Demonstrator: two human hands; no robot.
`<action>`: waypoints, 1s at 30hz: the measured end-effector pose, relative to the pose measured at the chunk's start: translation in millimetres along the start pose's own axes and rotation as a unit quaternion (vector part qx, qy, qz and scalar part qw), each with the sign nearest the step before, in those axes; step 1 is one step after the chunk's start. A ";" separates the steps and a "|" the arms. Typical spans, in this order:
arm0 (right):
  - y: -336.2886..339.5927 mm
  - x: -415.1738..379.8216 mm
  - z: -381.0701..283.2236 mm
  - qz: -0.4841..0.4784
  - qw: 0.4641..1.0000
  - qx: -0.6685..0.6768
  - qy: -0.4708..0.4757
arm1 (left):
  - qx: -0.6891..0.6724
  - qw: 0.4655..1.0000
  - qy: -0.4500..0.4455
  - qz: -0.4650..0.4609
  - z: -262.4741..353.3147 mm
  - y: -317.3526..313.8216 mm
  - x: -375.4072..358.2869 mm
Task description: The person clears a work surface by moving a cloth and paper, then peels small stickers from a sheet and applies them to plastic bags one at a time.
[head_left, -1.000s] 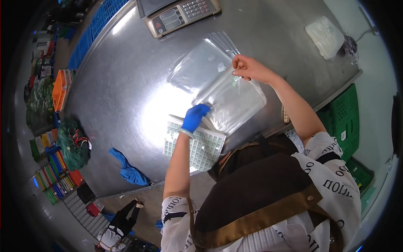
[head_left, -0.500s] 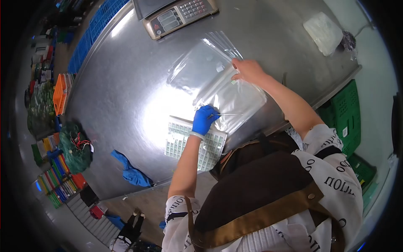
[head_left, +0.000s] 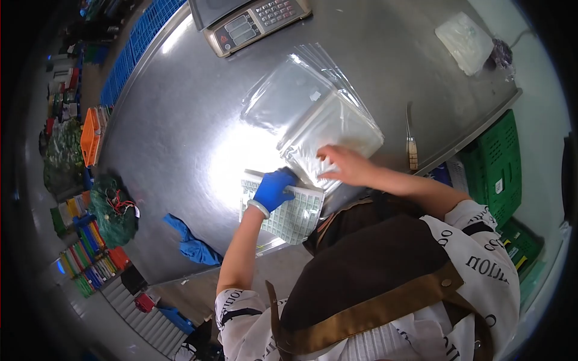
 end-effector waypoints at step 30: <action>56.8 0.3 -61.7 0.035 0.998 0.021 0.042 | -0.383 0.906 0.094 0.155 42.5 65.5 -35.8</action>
Point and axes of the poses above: each hand's wrist, its own x-axis towards the middle knuckle, its own y-axis out of the back of the hand, z = x × y, the point moved 7 cm from there along x, towards the middle knuckle, and after that the axes turned 14 degrees about -z, right-handed, at the moved point
